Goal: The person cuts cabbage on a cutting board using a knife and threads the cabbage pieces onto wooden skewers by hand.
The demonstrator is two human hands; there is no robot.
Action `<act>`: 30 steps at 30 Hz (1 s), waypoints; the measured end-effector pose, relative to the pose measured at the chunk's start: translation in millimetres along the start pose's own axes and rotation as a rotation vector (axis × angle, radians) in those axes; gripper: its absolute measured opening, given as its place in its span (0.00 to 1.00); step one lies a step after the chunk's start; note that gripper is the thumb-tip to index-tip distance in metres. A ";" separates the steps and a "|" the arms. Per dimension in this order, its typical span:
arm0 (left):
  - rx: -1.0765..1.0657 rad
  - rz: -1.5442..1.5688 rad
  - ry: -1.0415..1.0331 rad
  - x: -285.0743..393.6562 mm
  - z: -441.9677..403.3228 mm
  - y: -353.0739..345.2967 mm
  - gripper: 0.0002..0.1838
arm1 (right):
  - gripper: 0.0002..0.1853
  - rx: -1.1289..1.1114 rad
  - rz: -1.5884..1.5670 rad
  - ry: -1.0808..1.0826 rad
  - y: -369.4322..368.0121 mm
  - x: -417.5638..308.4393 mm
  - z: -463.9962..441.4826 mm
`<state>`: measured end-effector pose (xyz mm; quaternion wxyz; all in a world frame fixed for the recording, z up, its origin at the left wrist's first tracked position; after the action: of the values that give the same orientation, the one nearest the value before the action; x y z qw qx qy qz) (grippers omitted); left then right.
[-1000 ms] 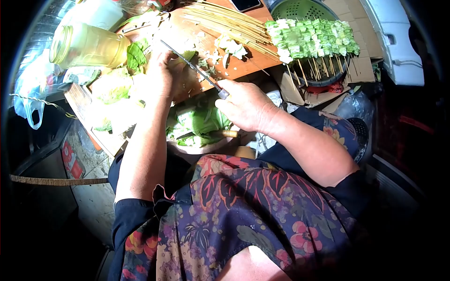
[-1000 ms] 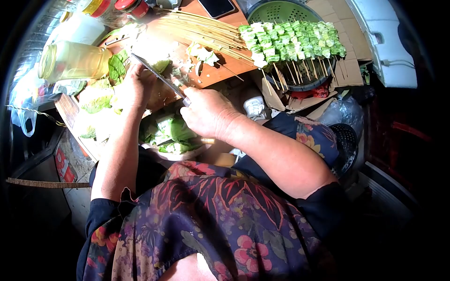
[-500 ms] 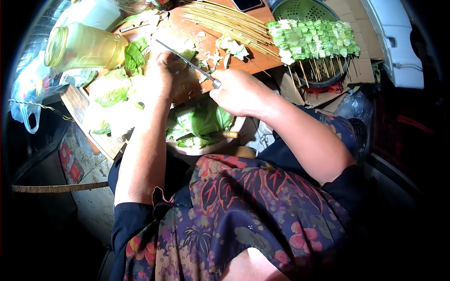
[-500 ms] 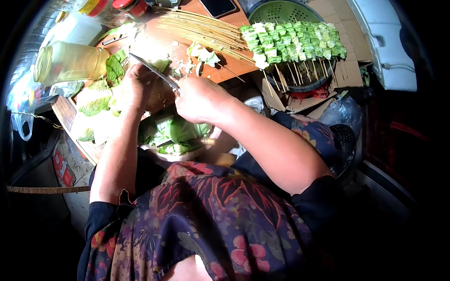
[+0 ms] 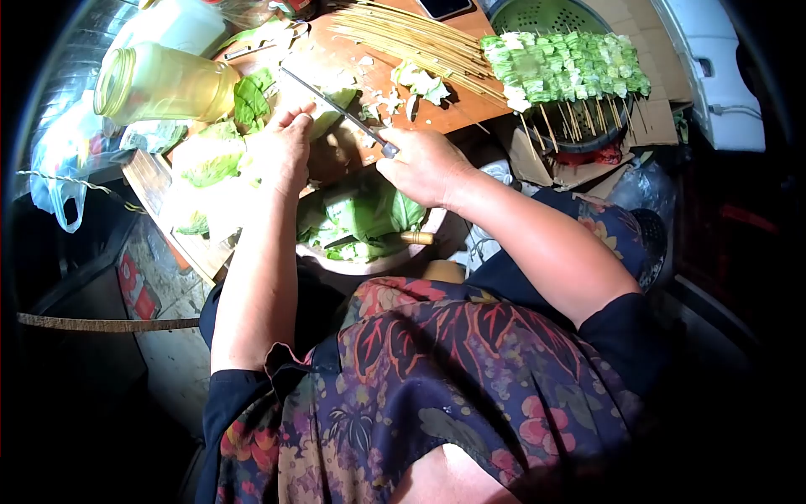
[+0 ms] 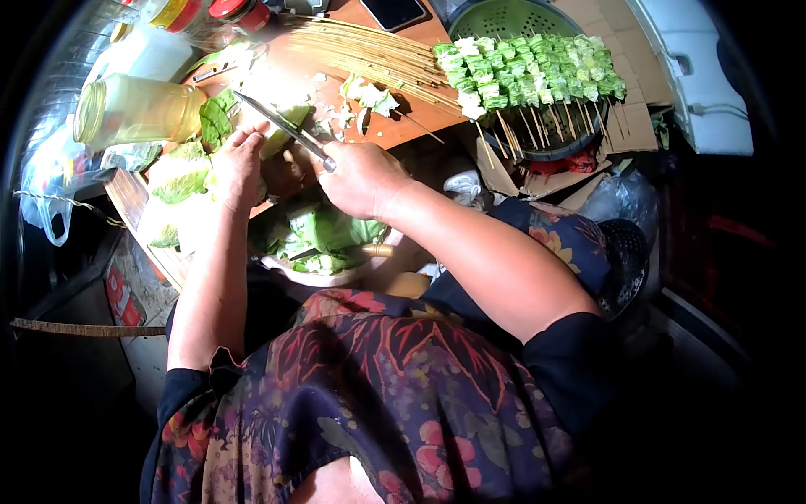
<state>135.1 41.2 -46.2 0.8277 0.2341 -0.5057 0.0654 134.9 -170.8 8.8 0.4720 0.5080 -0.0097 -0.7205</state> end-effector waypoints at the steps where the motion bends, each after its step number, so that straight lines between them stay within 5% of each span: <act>1: 0.000 0.112 0.061 -5.2 -1.5 -1.6 0.11 | 0.16 -0.002 0.001 0.000 -0.7 0.4 3.4; 3: -0.001 0.173 0.118 -7.6 -2.5 -2.1 0.10 | 0.19 0.086 0.016 0.181 4.3 -13.5 12.5; 13: 0.020 0.115 0.320 -8.5 -2.8 4.0 0.08 | 0.19 0.004 -0.057 0.094 2.1 -14.1 33.6; 30: -0.040 0.109 0.260 -15.7 -8.6 1.2 0.09 | 0.13 -0.167 0.059 0.029 5.6 -18.8 11.6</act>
<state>134.1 48.2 -62.6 0.8860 0.1795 -0.4072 0.1299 130.8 -166.4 30.8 0.5341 0.4765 0.0423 -0.6971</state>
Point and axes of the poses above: each hand's wrist, its own z-axis away from the middle knuckle, its own y-axis out of the back of the hand, x = y × z, the point moved 8 cm from there along -z, towards the middle knuckle, and after that the axes turned 1 degree about -z, right-handed, at the moved point
